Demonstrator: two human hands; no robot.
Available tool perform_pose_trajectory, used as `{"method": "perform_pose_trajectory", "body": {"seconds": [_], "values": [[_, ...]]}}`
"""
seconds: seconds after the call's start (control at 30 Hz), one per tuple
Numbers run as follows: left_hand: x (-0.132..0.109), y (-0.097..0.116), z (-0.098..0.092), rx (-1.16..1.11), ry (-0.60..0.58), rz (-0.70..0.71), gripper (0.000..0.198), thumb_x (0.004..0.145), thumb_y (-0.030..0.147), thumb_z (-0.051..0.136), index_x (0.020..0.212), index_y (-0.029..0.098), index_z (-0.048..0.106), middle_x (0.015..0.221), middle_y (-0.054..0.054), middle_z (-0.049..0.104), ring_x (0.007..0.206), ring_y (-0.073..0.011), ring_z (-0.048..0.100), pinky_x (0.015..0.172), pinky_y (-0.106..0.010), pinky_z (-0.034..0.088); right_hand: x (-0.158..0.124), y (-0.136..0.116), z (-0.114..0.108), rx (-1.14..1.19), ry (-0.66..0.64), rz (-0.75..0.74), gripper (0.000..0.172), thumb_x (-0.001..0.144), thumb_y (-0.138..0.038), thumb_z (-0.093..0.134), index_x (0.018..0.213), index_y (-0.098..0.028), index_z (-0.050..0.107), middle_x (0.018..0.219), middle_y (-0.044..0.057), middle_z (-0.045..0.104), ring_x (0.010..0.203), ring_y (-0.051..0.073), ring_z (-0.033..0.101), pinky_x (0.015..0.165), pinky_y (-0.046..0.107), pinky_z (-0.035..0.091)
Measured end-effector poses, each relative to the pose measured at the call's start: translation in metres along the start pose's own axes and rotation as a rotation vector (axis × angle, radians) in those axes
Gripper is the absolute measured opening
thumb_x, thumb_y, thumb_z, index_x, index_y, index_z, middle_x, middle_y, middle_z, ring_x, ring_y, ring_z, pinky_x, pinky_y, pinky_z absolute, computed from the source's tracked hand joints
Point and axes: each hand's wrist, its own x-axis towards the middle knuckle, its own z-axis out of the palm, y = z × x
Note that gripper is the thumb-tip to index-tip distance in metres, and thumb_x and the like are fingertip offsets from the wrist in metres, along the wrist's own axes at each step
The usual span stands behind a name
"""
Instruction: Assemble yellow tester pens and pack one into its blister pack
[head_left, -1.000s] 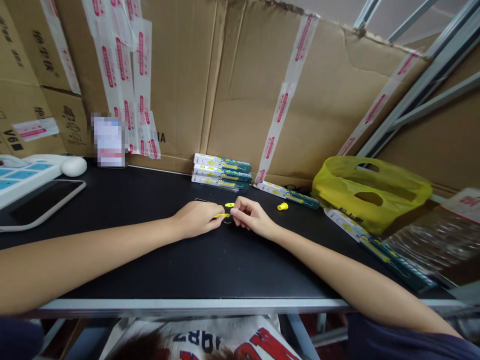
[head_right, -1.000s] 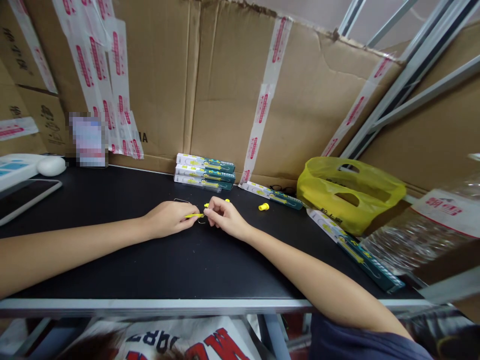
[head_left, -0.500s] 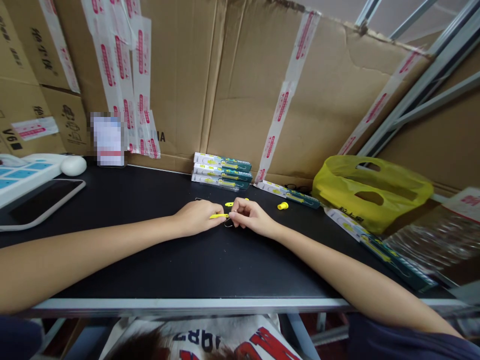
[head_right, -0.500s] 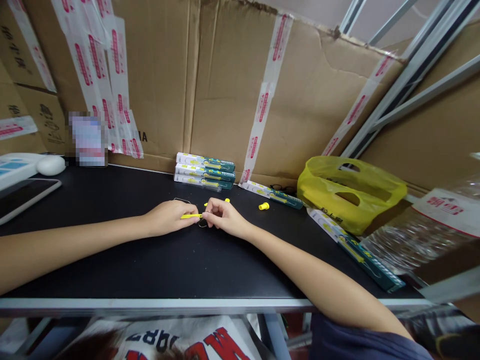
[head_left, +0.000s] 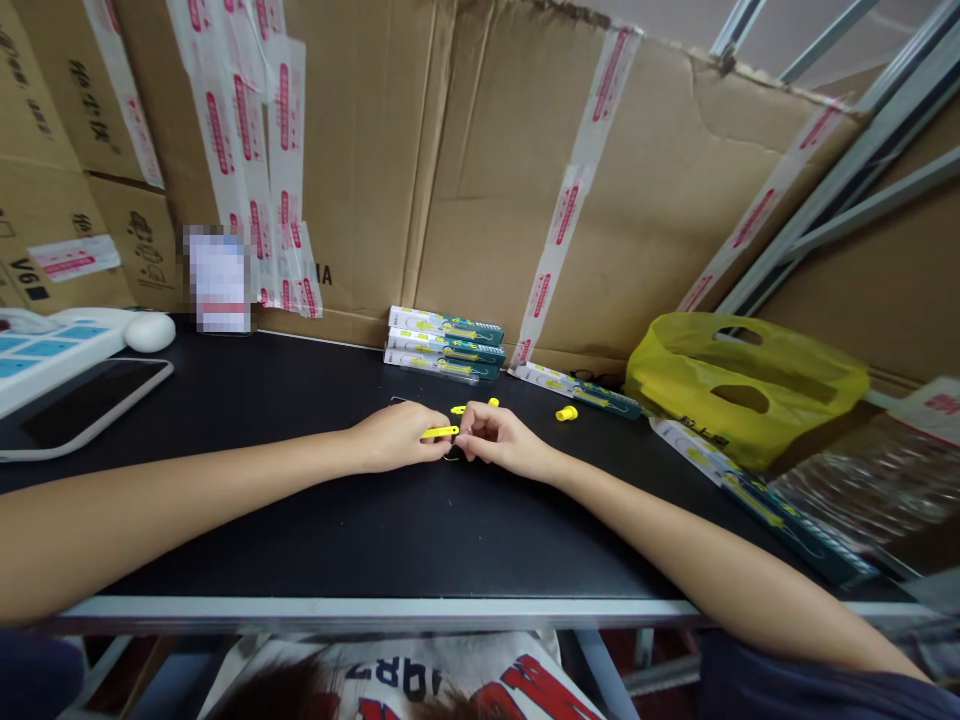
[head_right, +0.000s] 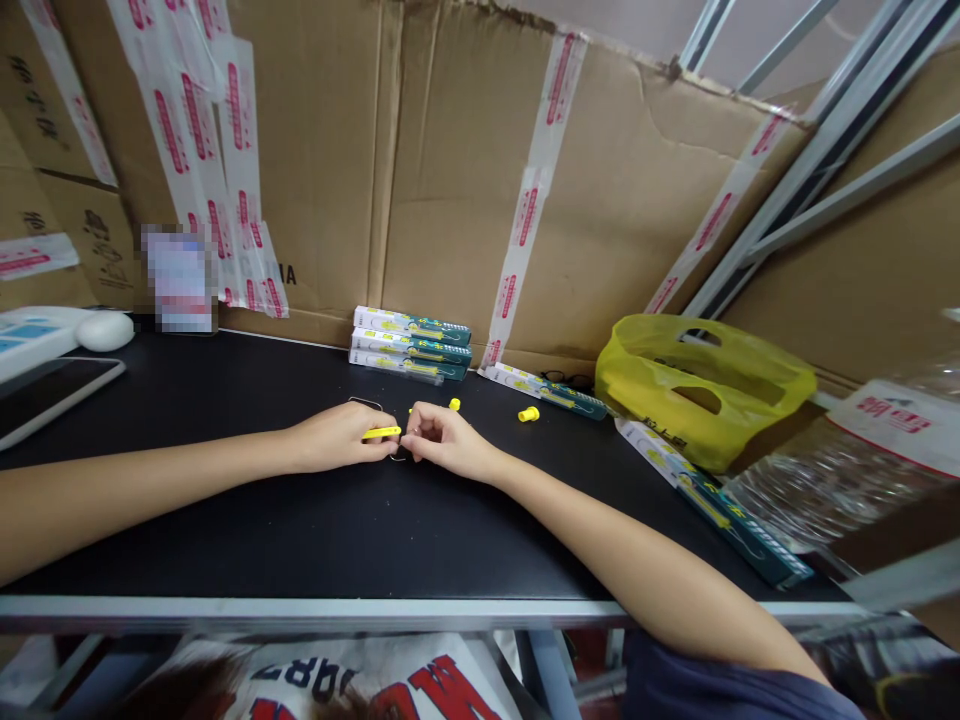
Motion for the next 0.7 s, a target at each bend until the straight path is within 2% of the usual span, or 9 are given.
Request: {"method": "perform_pose_trajectory", "body": {"seconds": [0.13, 0.23, 0.37, 0.47, 0.57, 0.7], "values": [[-0.002, 0.005, -0.001, 0.078, 0.022, 0.004, 0.022, 0.082, 0.031, 0.048, 0.065, 0.018, 0.055, 0.062, -0.001, 0.057, 0.055, -0.0129, 0.049, 0.051, -0.025, 0.024, -0.001, 0.000, -0.001, -0.062, -0.045, -0.023, 0.030, 0.079, -0.040, 0.064, 0.070, -0.018, 0.046, 0.059, -0.003, 0.053, 0.054, 0.009, 0.049, 0.054, 0.022, 0.039], [-0.002, 0.006, -0.004, 0.069, 0.017, 0.002, 0.024, 0.082, 0.033, 0.048, 0.065, 0.018, 0.054, 0.063, -0.001, 0.057, 0.057, -0.0132, 0.050, 0.052, -0.025, 0.025, -0.001, 0.001, 0.000, -0.071, -0.006, -0.027, 0.031, 0.080, -0.042, 0.063, 0.070, -0.018, 0.047, 0.059, -0.003, 0.054, 0.053, 0.008, 0.047, 0.051, 0.021, 0.037], [0.000, 0.003, -0.010, -0.125, -0.010, -0.120, 0.029, 0.086, 0.042, 0.042, 0.075, 0.018, 0.055, 0.064, 0.000, 0.058, 0.058, -0.0133, 0.052, 0.054, -0.024, 0.032, 0.000, 0.000, 0.000, -0.063, 0.057, -0.001, 0.032, 0.083, -0.046, 0.059, 0.073, -0.018, 0.046, 0.060, -0.002, 0.056, 0.047, 0.007, 0.043, 0.045, 0.020, 0.034], [0.001, -0.001, -0.014, -0.287, -0.073, -0.225, 0.029, 0.090, 0.036, 0.031, 0.086, 0.019, 0.054, 0.059, 0.003, 0.053, 0.054, -0.0118, 0.049, 0.053, -0.023, 0.036, 0.000, -0.001, -0.001, -0.073, 0.035, 0.010, 0.031, 0.086, -0.047, 0.053, 0.077, -0.018, 0.047, 0.062, -0.002, 0.057, 0.047, 0.007, 0.045, 0.046, 0.020, 0.036], [0.001, -0.002, -0.016, -0.281, -0.128, -0.214, 0.024, 0.088, 0.029, 0.034, 0.082, 0.017, 0.054, 0.060, 0.003, 0.051, 0.052, -0.0100, 0.047, 0.052, -0.021, 0.038, -0.001, 0.000, -0.001, -0.117, 0.062, -0.003, 0.031, 0.087, -0.046, 0.052, 0.076, -0.017, 0.048, 0.062, -0.002, 0.056, 0.048, 0.007, 0.046, 0.047, 0.020, 0.037], [0.000, 0.000, -0.014, -0.345, -0.182, -0.242, 0.025, 0.087, 0.036, 0.038, 0.087, 0.017, 0.055, 0.064, 0.002, 0.050, 0.045, -0.0087, 0.048, 0.041, -0.020, 0.038, -0.001, 0.003, 0.000, -0.139, 0.100, -0.018, 0.032, 0.084, -0.046, 0.057, 0.073, -0.017, 0.048, 0.060, -0.003, 0.055, 0.047, 0.007, 0.046, 0.047, 0.020, 0.037]]}}
